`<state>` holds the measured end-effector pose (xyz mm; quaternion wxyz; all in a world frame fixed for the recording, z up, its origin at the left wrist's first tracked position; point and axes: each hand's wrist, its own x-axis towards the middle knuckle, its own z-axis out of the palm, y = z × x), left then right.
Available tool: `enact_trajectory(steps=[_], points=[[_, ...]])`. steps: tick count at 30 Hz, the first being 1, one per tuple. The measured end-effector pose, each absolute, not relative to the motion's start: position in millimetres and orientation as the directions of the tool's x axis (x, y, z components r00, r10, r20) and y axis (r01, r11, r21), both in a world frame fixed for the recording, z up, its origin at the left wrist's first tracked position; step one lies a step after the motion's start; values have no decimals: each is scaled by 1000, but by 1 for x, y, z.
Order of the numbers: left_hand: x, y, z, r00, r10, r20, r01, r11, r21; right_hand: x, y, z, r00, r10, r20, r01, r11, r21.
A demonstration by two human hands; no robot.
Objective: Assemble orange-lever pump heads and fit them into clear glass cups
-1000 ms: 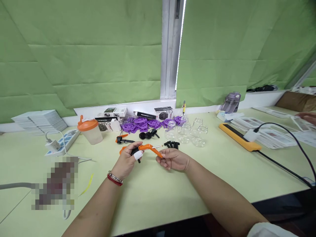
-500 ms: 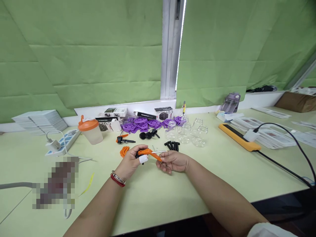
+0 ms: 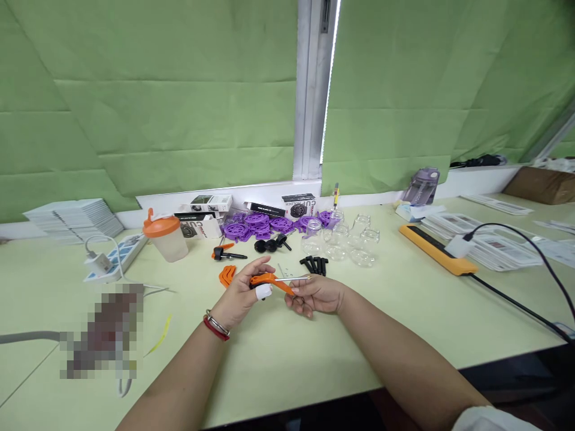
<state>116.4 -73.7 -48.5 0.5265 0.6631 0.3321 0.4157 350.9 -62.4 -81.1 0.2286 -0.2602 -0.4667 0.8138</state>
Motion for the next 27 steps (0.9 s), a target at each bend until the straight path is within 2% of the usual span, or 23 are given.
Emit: enact_trajectory(steps=[4, 7, 10, 12, 14, 16, 20, 23, 27], points=[[117, -73, -50, 434, 882, 186, 33, -222, 974, 349, -64, -79, -732, 641, -231, -118, -453, -884], [117, -72, -49, 387, 905, 179, -9, -190, 982, 349, -65, -75, -669, 708, -226, -90, -378, -921], [116, -71, -45, 302, 940, 157, -53, -148, 988, 348, -64, -73, -471, 872, -133, -10, -156, -988], [116, -70, -41, 242, 961, 136, -89, -117, 989, 345, -62, -73, -261, 965, -1, 195, 52, -979], [116, -70, -39, 201, 972, 118, -130, -93, 987, 338, -61, -74, -148, 978, 150, 490, 204, -847], [116, -69, -37, 178, 978, 107, -164, -77, 983, 329, -61, -75, -168, 960, 222, 718, 274, -640], [115, -69, -35, 144, 985, 97, -202, -66, 977, 310, -63, -76, -225, 958, 178, 907, 273, -321], [114, -70, -34, 130, 987, 93, -226, -62, 972, 303, -62, -78, -193, 970, 148, 943, 225, -244], [114, -69, -34, 123, 988, 94, -229, -64, 971, 302, -58, -85, -146, 975, 168, 941, 189, -279]])
